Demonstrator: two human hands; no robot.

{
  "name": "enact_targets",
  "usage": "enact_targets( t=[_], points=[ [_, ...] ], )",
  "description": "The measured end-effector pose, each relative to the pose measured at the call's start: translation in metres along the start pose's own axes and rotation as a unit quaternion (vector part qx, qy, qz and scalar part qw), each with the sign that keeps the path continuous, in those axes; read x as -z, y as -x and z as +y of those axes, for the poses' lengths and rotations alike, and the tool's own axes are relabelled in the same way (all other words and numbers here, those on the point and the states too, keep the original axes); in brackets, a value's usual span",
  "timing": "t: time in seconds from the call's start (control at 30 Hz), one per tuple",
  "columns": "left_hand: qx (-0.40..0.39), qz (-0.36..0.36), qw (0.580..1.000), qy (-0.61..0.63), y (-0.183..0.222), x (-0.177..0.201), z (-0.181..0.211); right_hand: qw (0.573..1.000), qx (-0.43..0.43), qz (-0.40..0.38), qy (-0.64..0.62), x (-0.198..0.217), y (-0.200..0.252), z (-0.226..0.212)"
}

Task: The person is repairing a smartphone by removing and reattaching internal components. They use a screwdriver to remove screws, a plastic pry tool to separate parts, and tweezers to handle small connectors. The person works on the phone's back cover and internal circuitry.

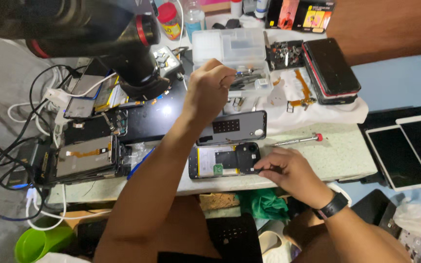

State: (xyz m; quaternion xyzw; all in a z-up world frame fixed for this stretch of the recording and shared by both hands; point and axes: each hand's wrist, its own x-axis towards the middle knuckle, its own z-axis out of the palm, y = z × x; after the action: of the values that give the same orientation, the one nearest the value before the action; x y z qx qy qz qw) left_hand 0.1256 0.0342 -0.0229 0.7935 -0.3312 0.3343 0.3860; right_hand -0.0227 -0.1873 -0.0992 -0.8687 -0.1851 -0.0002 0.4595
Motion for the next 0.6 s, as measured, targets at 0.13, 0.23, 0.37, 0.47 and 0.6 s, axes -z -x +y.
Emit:
enact_targets(
  t=[0.13,0.23,0.37,0.47,0.6],
  points=[
    [0.036,-0.028,0.992,-0.119,-0.004,-0.032,-0.040,0.997,0.080,0.002,0.003,0.001,-0.002,0.002],
    [0.054,-0.076,0.978,-0.188,-0.006,-0.043,-0.065,0.999,0.051,-0.009,-0.005,0.002,0.000,0.003],
    [0.019,-0.109,0.957,-0.268,-0.005,-0.043,-0.080,0.993,0.112,0.024,0.028,0.001,0.002,0.004],
    [-0.011,-0.164,0.971,-0.173,-0.007,-0.043,-0.076,1.000,0.007,-0.027,0.006,0.003,-0.001,0.005],
    [-0.038,-0.292,0.935,-0.199,-0.013,-0.053,-0.062,0.998,0.052,-0.014,0.041,0.003,-0.001,0.005]
  ],
)
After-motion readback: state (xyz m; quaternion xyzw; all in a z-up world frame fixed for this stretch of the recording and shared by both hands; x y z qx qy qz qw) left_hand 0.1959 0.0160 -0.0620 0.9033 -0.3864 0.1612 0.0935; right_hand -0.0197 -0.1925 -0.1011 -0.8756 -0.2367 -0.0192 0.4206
